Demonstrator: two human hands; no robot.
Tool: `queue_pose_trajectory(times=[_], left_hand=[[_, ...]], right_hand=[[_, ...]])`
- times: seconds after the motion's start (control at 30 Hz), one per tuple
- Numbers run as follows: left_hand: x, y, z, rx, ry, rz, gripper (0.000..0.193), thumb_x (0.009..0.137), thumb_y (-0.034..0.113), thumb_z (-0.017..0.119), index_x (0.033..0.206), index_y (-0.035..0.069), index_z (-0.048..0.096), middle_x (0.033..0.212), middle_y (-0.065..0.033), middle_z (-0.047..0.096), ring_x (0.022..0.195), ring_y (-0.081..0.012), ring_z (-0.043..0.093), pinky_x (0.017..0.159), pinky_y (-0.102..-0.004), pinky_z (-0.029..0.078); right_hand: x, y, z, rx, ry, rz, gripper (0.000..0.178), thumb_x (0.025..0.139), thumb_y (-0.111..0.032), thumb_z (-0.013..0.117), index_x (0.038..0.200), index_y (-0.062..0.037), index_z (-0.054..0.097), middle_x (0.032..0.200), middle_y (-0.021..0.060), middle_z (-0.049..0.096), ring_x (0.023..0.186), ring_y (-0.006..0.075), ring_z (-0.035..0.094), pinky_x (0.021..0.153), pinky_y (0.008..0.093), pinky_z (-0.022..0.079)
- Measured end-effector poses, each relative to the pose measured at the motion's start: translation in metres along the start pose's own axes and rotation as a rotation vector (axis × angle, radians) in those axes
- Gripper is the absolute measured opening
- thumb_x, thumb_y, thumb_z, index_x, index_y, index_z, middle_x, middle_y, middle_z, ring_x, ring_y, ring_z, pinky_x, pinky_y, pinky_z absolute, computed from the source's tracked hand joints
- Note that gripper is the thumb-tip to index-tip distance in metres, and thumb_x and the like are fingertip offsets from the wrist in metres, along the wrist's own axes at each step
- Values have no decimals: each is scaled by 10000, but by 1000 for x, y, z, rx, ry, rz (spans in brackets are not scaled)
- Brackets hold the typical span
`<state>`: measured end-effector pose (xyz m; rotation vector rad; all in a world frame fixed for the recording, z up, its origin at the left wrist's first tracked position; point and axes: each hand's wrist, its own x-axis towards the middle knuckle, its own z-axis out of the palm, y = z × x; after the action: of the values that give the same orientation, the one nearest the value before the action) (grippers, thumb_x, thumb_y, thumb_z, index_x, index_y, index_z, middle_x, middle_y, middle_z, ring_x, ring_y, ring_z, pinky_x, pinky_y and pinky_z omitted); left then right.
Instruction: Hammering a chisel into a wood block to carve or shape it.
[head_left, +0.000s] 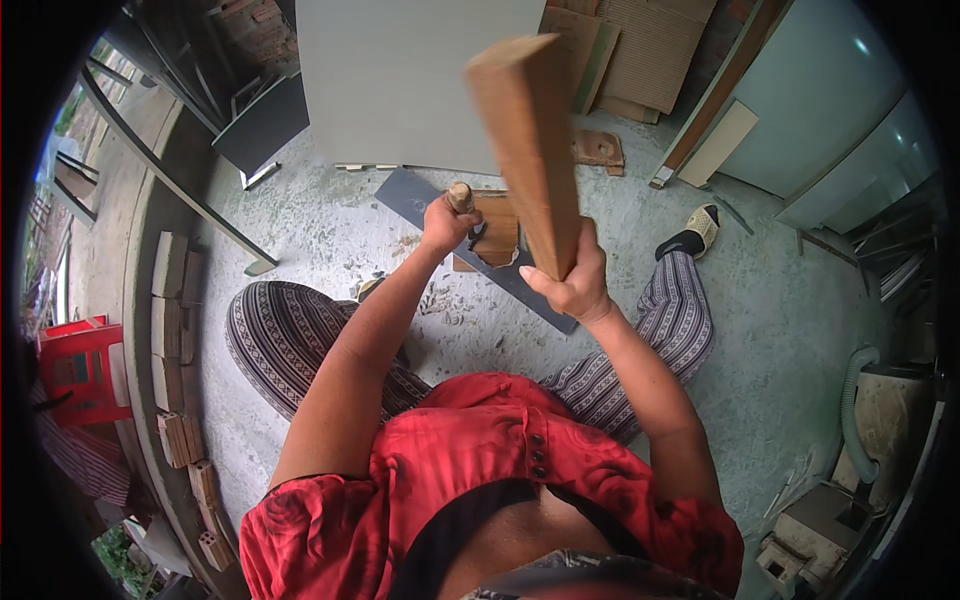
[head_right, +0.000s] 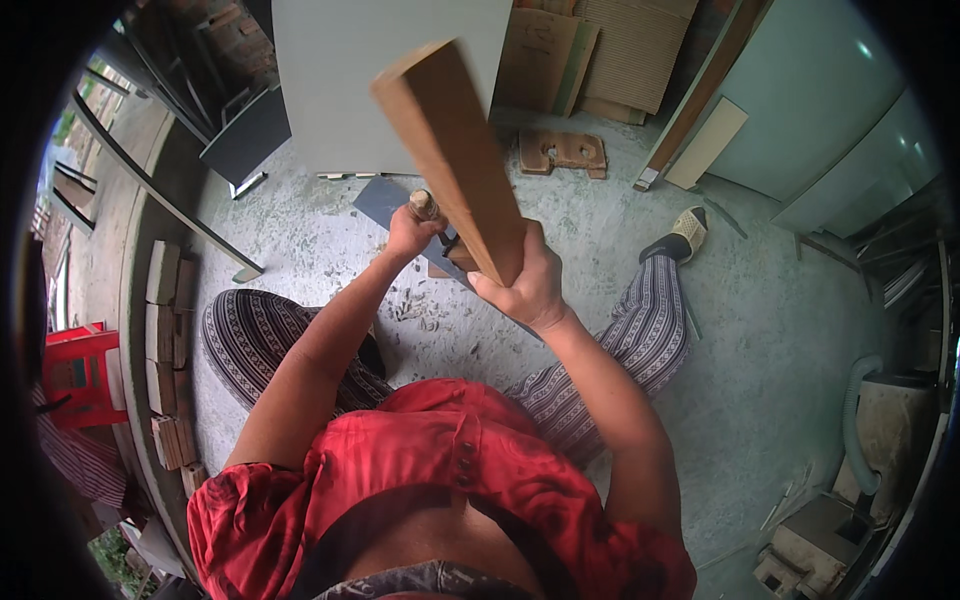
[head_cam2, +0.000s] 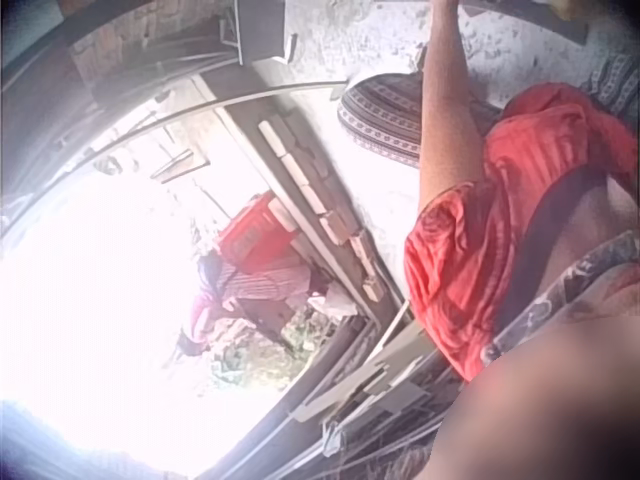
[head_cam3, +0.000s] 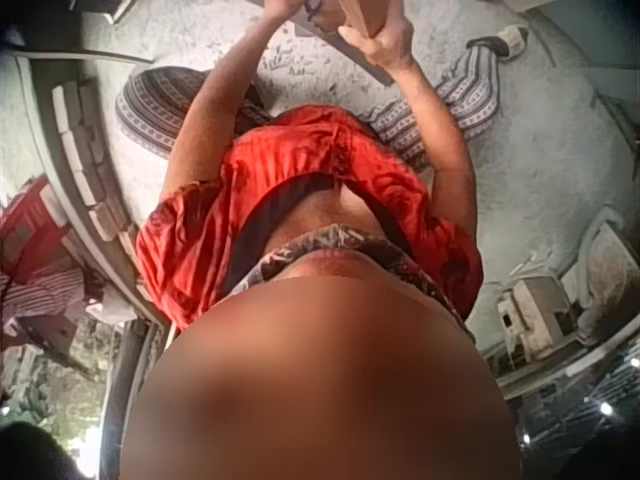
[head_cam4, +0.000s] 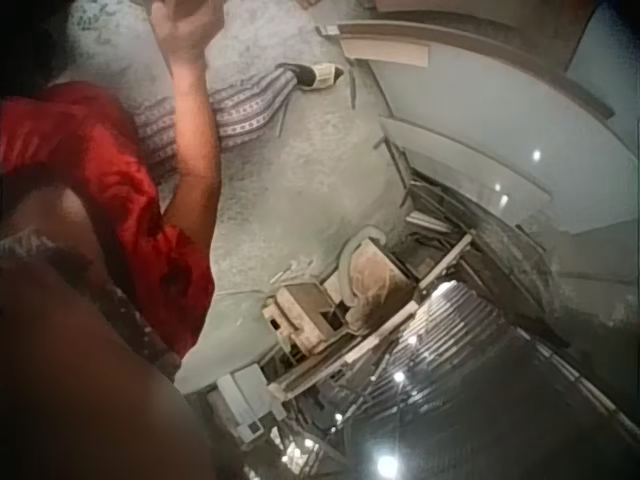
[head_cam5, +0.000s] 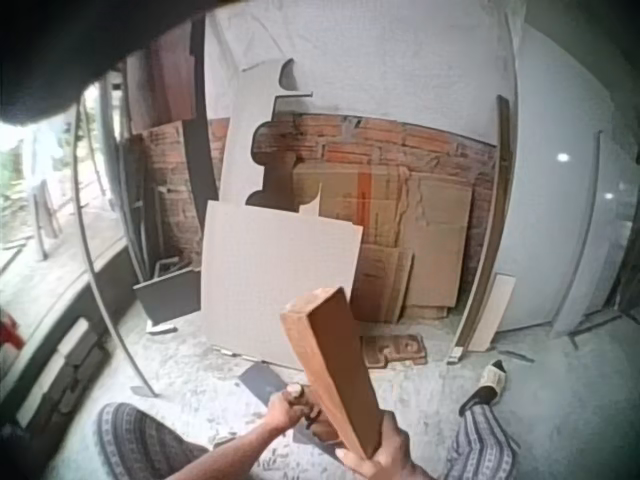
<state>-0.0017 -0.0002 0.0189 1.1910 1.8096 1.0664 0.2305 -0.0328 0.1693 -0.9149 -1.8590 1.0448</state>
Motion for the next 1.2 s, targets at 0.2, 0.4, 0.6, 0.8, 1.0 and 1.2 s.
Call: queue_pose_trajectory(times=[0.2,0.4,0.6,0.8,1.0,1.2], left_hand=[[6,-14,0,-28,8,74,344,633,149,757,944,33,666,879,-126,704,825,-225,683,723,-346,516],[2,5,3,-51,-19,44,288,628,161,742,854,19,633,800,-116,682,740,-214,658,710,-345,513],[2,1,5,25,-40,44,286,622,162,737,841,16,626,809,-125,684,762,-253,659,736,-355,509],[-2,10,11,11,-19,48,289,626,169,732,862,31,639,816,-132,682,776,-265,659,750,-356,508],[-1,21,15,95,20,61,333,648,215,765,910,37,664,841,-133,699,802,-264,683,732,-365,518],[6,0,10,38,24,48,323,641,202,748,906,36,664,836,-135,697,798,-263,677,748,-363,515]], right_hand=[[11,16,2,-461,-259,289,592,568,-305,764,1004,-16,485,847,186,650,794,336,653,707,394,502],[2,10,-15,-263,-101,217,598,564,-314,786,1021,-28,526,882,143,648,817,281,645,744,358,493],[3,9,-10,-224,-77,196,604,570,-316,784,1035,-27,529,892,150,651,817,293,652,735,358,501],[0,-5,-6,55,47,34,614,614,-240,781,1093,-2,480,1017,103,590,910,173,575,790,317,461],[3,27,-6,-594,-291,338,667,571,-283,742,1101,16,471,857,213,656,842,375,649,755,436,491],[3,8,-6,-83,-48,21,673,629,-324,761,1127,8,453,889,189,649,825,305,659,762,365,506]])
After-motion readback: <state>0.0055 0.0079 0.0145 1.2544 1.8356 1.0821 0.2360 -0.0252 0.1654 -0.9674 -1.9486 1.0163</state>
